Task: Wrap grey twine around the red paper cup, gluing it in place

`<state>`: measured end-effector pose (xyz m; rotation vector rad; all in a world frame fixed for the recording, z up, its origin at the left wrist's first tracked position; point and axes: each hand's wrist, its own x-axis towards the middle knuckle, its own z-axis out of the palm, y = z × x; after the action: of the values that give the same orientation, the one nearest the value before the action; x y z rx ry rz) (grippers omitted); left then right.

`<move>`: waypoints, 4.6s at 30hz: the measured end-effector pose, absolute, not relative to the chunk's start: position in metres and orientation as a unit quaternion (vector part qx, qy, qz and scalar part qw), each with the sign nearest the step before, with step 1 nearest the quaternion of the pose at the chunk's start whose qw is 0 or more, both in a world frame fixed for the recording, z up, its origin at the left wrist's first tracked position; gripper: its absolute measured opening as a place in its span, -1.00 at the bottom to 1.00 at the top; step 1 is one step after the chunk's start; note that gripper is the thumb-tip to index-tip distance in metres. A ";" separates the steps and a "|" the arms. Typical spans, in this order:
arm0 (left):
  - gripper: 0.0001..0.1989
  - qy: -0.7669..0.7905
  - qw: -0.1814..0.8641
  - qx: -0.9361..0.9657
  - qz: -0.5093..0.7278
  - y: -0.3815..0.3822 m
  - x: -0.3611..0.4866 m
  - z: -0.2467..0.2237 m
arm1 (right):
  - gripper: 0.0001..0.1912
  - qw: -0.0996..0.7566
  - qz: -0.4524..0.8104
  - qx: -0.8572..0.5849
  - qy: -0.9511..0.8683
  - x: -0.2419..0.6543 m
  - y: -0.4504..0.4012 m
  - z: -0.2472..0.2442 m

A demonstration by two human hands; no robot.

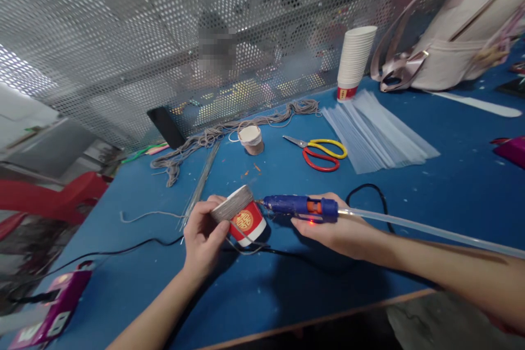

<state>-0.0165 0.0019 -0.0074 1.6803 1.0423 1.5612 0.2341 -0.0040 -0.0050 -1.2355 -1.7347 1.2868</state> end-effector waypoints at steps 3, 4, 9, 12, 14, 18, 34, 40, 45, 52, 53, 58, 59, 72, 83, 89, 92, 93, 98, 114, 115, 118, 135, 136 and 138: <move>-0.79 0.409 0.319 0.608 0.601 0.004 -0.020 -0.011 | -0.81 0.334 0.469 -0.456 -0.678 0.237 -0.002 0.009; -0.79 0.418 0.311 0.603 0.604 0.005 -0.022 -0.011 | -0.81 0.339 0.442 -0.430 -0.710 0.240 0.000 0.012; -0.85 0.470 0.198 0.621 0.595 0.010 -0.025 -0.003 | -0.88 0.268 0.226 -0.328 -0.877 0.256 0.018 0.013; -0.88 0.468 0.132 0.648 0.586 0.010 -0.021 0.006 | -0.84 0.141 0.160 -0.348 -0.913 0.261 0.026 0.009; -0.87 0.448 0.110 0.667 0.585 0.010 -0.018 0.009 | -0.80 0.092 0.140 -0.347 -0.923 0.261 0.028 0.006; -0.82 0.399 0.078 0.709 0.576 0.010 -0.016 0.008 | -0.72 0.033 0.112 -0.339 -0.934 0.261 0.030 0.010; -0.67 0.339 -0.234 0.775 0.480 0.006 -0.020 0.023 | -0.54 0.323 0.761 -0.364 -0.428 0.158 0.023 0.032; -0.74 0.356 -0.236 0.773 0.469 0.006 -0.018 0.029 | -0.65 0.281 0.698 -0.417 -0.510 0.166 0.023 0.034; -0.83 0.425 -0.114 0.760 0.479 0.003 -0.012 0.022 | -0.90 0.355 0.376 -0.359 -0.777 0.182 0.022 0.037; -0.93 0.558 0.119 0.680 0.461 -0.007 0.001 0.023 | -0.86 0.388 0.225 -0.323 -0.833 0.184 0.022 0.032; -0.92 0.568 0.134 0.670 0.458 -0.007 0.002 0.024 | -0.85 0.391 0.207 -0.320 -0.838 0.185 0.022 0.030; -0.90 0.591 0.184 0.647 0.445 -0.008 0.004 0.028 | -0.82 0.400 0.162 -0.316 -0.845 0.183 0.023 0.025; -0.90 0.592 0.192 0.646 0.443 -0.008 0.005 0.028 | -0.84 0.404 0.165 -0.318 -0.842 0.183 0.023 0.024; -0.89 0.602 0.234 0.632 0.428 -0.010 0.003 0.026 | -0.94 0.382 0.289 -0.387 -0.788 0.180 0.022 0.029; -0.89 0.576 0.213 0.661 0.432 -0.009 0.005 0.028 | -0.95 0.368 0.301 -0.409 -0.779 0.178 0.019 0.031; -0.88 0.582 0.216 0.648 0.441 -0.009 0.009 0.029 | -0.96 0.377 0.296 -0.400 -0.781 0.179 0.018 0.027; -0.88 0.575 0.221 0.646 0.450 -0.009 0.007 0.027 | -0.96 0.382 0.301 -0.393 -0.780 0.180 0.018 0.026; -0.88 0.572 0.222 0.647 0.452 -0.009 0.007 0.027 | -0.96 0.381 0.303 -0.396 -0.778 0.180 0.018 0.026; -0.86 0.566 0.225 0.647 0.459 -0.009 0.006 0.027 | -0.95 0.379 0.315 -0.411 -0.767 0.178 0.018 0.028; -0.82 0.547 0.235 0.658 0.461 -0.008 0.004 0.023 | -0.92 0.369 0.359 -0.423 -0.746 0.177 0.018 0.026; -0.81 0.545 0.233 0.658 0.464 -0.008 0.004 0.022 | -0.93 0.367 0.364 -0.422 -0.745 0.178 0.018 0.027; -0.81 0.546 0.234 0.654 0.469 -0.008 0.004 0.022 | -0.95 0.363 0.374 -0.412 -0.748 0.178 0.018 0.027; -0.81 0.545 0.245 0.634 0.491 -0.009 0.003 0.025 | -0.94 0.382 0.386 -0.405 -0.736 0.178 0.019 0.023; -0.80 0.542 0.247 0.634 0.494 -0.009 0.003 0.024 | -0.94 0.383 0.386 -0.402 -0.736 0.178 0.020 0.023; -0.80 0.532 0.253 0.634 0.502 -0.009 0.002 0.023 | -0.93 0.386 0.388 -0.397 -0.737 0.177 0.020 0.023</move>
<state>0.0017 -0.0086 0.0231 1.7244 1.4452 1.3637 0.1775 0.0200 0.0228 -1.0104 -1.8759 0.9878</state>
